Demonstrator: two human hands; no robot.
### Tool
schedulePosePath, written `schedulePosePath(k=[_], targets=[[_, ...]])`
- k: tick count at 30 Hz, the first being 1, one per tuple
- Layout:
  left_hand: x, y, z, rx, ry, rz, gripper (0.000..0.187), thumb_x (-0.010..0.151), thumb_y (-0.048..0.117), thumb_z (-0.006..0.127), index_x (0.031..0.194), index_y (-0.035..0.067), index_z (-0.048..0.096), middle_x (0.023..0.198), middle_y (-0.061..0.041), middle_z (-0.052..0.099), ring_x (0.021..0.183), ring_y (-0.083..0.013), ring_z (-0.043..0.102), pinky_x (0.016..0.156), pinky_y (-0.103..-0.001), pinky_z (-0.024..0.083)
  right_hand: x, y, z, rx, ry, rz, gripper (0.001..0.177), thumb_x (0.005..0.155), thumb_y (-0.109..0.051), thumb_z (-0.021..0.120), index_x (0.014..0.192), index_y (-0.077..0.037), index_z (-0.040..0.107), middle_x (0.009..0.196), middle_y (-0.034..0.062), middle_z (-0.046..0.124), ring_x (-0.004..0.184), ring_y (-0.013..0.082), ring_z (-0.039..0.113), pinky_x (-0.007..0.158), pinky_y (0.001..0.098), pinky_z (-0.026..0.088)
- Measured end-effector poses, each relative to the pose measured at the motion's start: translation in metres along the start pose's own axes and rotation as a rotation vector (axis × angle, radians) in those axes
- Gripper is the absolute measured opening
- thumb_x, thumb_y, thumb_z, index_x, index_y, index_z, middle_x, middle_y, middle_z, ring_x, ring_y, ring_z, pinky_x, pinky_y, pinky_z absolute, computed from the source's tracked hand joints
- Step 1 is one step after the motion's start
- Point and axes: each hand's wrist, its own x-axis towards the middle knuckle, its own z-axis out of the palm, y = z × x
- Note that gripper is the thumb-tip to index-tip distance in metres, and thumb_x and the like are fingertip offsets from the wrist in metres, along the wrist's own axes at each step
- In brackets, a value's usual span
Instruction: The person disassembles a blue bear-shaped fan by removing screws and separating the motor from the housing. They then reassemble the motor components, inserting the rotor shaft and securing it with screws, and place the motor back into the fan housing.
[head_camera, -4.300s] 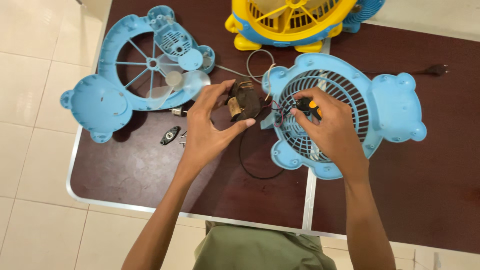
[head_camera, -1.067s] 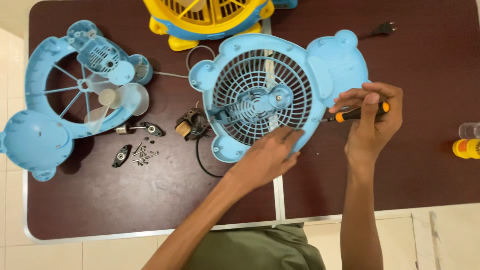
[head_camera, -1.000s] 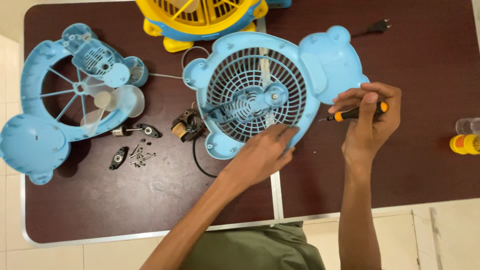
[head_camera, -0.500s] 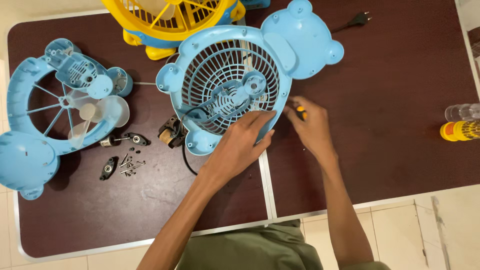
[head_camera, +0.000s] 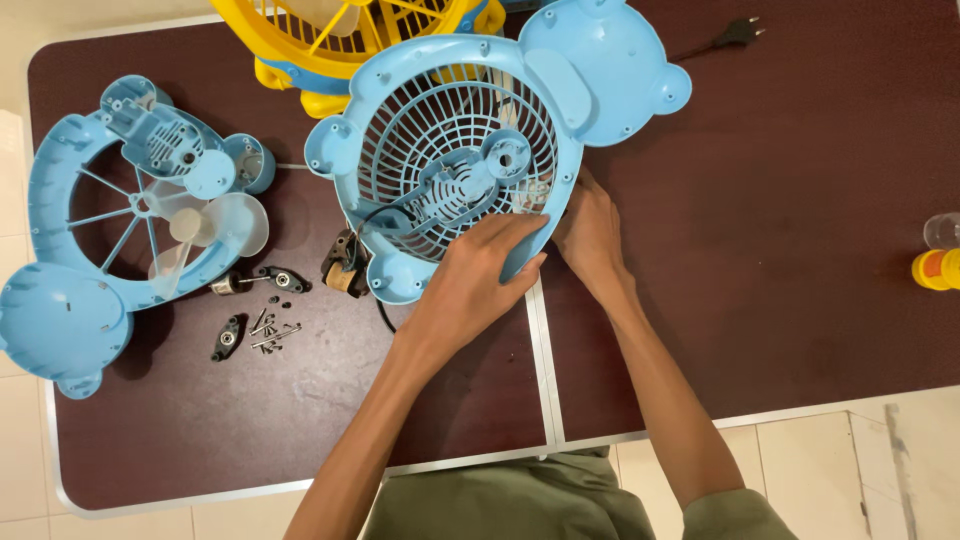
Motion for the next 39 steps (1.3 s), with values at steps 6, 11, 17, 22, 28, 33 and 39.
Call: schedulePosePath(k=[6,11,17,22,28,33,39], targets=[[0.001,-0.006,-0.003,-0.007,0.0,-0.028,0.042,0.09,0.011,0.075,0.129,0.001,0.065,0.123,-0.019,0.069,0.113,-0.0374,0.067,0.099,-0.044,0.054,-0.008,-0.003,-0.011,-0.129,-0.037,0.105,0.032,0.084,-0.011,0.082,0.115,-0.004,0.075,0.105,0.0146,0.068,0.095,0.0349,0.069,0.082,0.0435,0.055],[-0.001,-0.009,0.001,0.016,-0.014,-0.03,0.042,0.09,0.013,0.074,0.129,0.001,0.065,0.124,-0.019,0.07,0.113,-0.0377,0.066,0.1,-0.044,0.053,-0.021,-0.002,-0.035,-0.101,-0.036,0.107,0.035,0.087,-0.016,0.082,0.119,-0.005,0.074,0.106,0.0115,0.069,0.095,0.0316,0.069,0.084,0.0418,0.054],[-0.002,-0.007,0.003,0.015,-0.051,-0.056,0.041,0.088,0.012,0.075,0.127,0.001,0.067,0.121,-0.019,0.069,0.109,-0.0375,0.067,0.096,-0.044,0.054,-0.028,0.012,-0.066,-0.098,-0.057,0.121,0.04,0.088,-0.017,0.081,0.126,-0.007,0.072,0.115,0.0107,0.067,0.101,0.0294,0.068,0.086,0.0407,0.054],[-0.005,-0.007,0.008,0.042,-0.085,-0.046,0.041,0.086,0.012,0.076,0.124,0.001,0.067,0.118,-0.018,0.07,0.107,-0.0364,0.068,0.095,-0.044,0.055,-0.035,0.018,-0.081,-0.173,-0.114,0.235,0.04,0.088,-0.018,0.08,0.127,-0.01,0.073,0.113,0.0104,0.066,0.099,0.0297,0.066,0.086,0.0419,0.053],[-0.008,-0.01,0.009,0.075,-0.093,-0.037,0.041,0.087,0.012,0.075,0.126,0.001,0.067,0.12,-0.019,0.069,0.109,-0.0368,0.067,0.095,-0.044,0.055,-0.04,0.021,-0.096,-0.287,-0.146,0.298,0.042,0.087,-0.025,0.081,0.126,-0.013,0.073,0.11,0.0115,0.065,0.1,0.0316,0.065,0.084,0.045,0.052],[-0.01,-0.01,0.013,0.084,-0.102,-0.024,0.042,0.087,0.013,0.075,0.126,0.0,0.066,0.121,-0.019,0.069,0.11,-0.0368,0.067,0.096,-0.044,0.055,-0.04,-0.001,-0.112,-0.21,-0.02,0.313,0.035,0.089,-0.026,0.082,0.117,-0.008,0.074,0.112,0.0117,0.065,0.102,0.0274,0.066,0.08,0.0424,0.053],[-0.016,-0.001,0.023,0.083,-0.154,-0.013,0.04,0.088,0.013,0.074,0.126,0.0,0.067,0.123,-0.021,0.066,0.108,-0.0375,0.066,0.094,-0.044,0.055,-0.034,-0.054,-0.119,-0.07,0.073,0.071,0.019,0.099,-0.016,0.077,0.116,-0.009,0.075,0.104,0.0065,0.069,0.092,0.0216,0.067,0.079,0.0366,0.05]])
